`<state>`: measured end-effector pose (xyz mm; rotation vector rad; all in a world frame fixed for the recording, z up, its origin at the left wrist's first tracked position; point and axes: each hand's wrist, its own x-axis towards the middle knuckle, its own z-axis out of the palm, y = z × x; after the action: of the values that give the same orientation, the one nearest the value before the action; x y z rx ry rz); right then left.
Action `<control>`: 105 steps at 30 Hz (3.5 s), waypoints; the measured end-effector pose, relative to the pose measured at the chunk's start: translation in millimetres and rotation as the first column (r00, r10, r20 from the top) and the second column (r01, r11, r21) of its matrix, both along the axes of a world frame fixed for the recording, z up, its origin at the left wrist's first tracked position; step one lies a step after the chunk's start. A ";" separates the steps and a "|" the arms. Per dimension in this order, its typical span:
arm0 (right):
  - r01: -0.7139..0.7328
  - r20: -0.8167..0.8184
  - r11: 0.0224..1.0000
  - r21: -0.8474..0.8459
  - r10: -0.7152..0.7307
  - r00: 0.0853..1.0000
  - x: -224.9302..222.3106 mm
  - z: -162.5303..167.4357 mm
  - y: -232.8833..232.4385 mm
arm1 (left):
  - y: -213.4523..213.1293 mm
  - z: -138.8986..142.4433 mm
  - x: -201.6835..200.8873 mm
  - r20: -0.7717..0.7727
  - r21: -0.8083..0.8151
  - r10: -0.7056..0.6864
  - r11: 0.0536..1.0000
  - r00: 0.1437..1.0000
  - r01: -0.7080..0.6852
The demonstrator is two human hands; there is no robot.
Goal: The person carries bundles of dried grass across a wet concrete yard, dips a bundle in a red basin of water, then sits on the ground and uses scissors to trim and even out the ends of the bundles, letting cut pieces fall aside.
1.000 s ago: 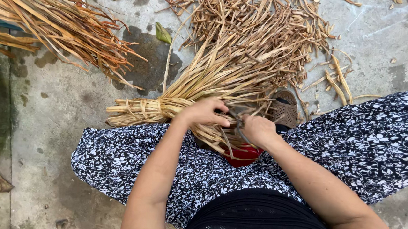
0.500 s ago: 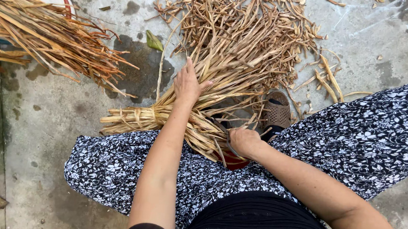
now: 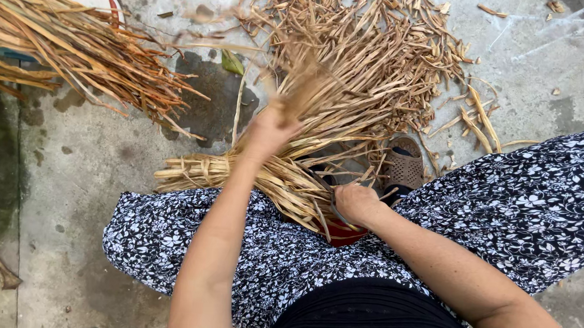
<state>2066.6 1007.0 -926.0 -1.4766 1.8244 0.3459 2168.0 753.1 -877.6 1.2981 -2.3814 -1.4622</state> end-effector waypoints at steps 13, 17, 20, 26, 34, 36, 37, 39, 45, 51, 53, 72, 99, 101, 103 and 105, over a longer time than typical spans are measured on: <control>0.077 0.005 0.996 0.054 -0.077 0.997 -12.5 34.1 -16.6 | -1.2 -3.9 11.3 -0.337 0.625 0.158 0.775 0.928 0.095; 0.116 -0.015 0.969 0.218 -0.116 0.993 -25.1 69.0 -36.6 | -3.3 -13.4 24.3 -0.392 0.625 0.254 0.779 0.884 0.053; 0.171 -0.063 0.941 0.292 -0.159 0.985 -35.3 99.9 -50.6 | -4.8 -14.1 27.2 -0.388 0.720 0.387 0.694 0.836 0.013; 0.276 -0.065 0.951 0.142 -0.269 0.961 -64.5 157.8 -51.8 | -11.1 -2.2 32.1 -0.408 0.734 0.429 0.679 0.806 0.010; 0.482 0.567 0.873 -0.080 -0.358 0.742 -76.9 182.0 -41.9 | -12.8 -5.4 33.9 -0.417 0.794 0.464 0.604 0.781 0.065; 0.563 0.559 0.811 -0.163 -0.394 0.730 -64.8 175.1 -47.4 | -10.9 -5.1 34.8 -0.437 0.771 0.420 0.630 0.796 0.091; 0.570 0.465 0.796 -0.203 -0.434 0.772 -59.1 170.7 -52.5 | -9.9 -4.1 35.1 -0.446 0.759 0.395 0.643 0.803 0.105; 0.580 0.378 0.767 -0.274 -0.469 0.798 -55.0 165.5 -59.2 | -8.4 -1.3 34.9 -0.442 0.767 0.398 0.633 0.804 0.108; 0.525 0.363 0.737 -0.427 -0.392 0.845 -46.0 155.7 -68.4 | -4.5 -0.3 32.9 -0.443 0.761 0.340 0.632 0.830 0.147; 0.488 0.319 0.720 -0.494 -0.373 0.871 -44.3 151.3 -71.4 | 1.1 -4.4 31.5 -0.354 0.767 0.313 0.636 0.881 0.082; 0.487 0.308 0.726 -0.485 -0.379 0.872 -44.6 151.3 -71.7 | 2.3 -0.8 29.5 -0.358 0.742 0.272 0.663 0.893 0.096; 0.578 0.371 0.696 -0.426 -0.448 0.814 -51.1 137.5 -66.5 | 6.4 -10.6 26.0 -0.408 0.707 0.358 0.706 0.840 0.042; 0.548 0.337 0.619 -0.563 -0.434 0.836 -39.5 149.5 -56.0 | 10.3 20.7 22.0 -0.457 0.599 0.292 0.799 0.840 0.048; 0.499 0.291 0.666 -0.555 -0.406 0.866 -36.7 146.5 -56.4 | 10.8 19.3 22.5 -0.462 0.592 0.294 0.805 0.837 0.045; 0.486 0.277 0.651 -0.583 -0.402 0.872 -35.9 144.5 -57.5 | 11.0 16.7 23.7 -0.471 0.586 0.288 0.809 0.834 0.051; 0.480 0.264 0.647 -0.593 -0.408 0.874 -36.5 144.3 -58.5 | 11.2 12.7 23.5 -0.472 0.603 0.305 0.796 0.827 0.051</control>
<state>2030.2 948.4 -781.7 -1.3411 2.2567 -0.6762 2191.5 764.3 -864.9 0.8872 -1.4717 -2.2616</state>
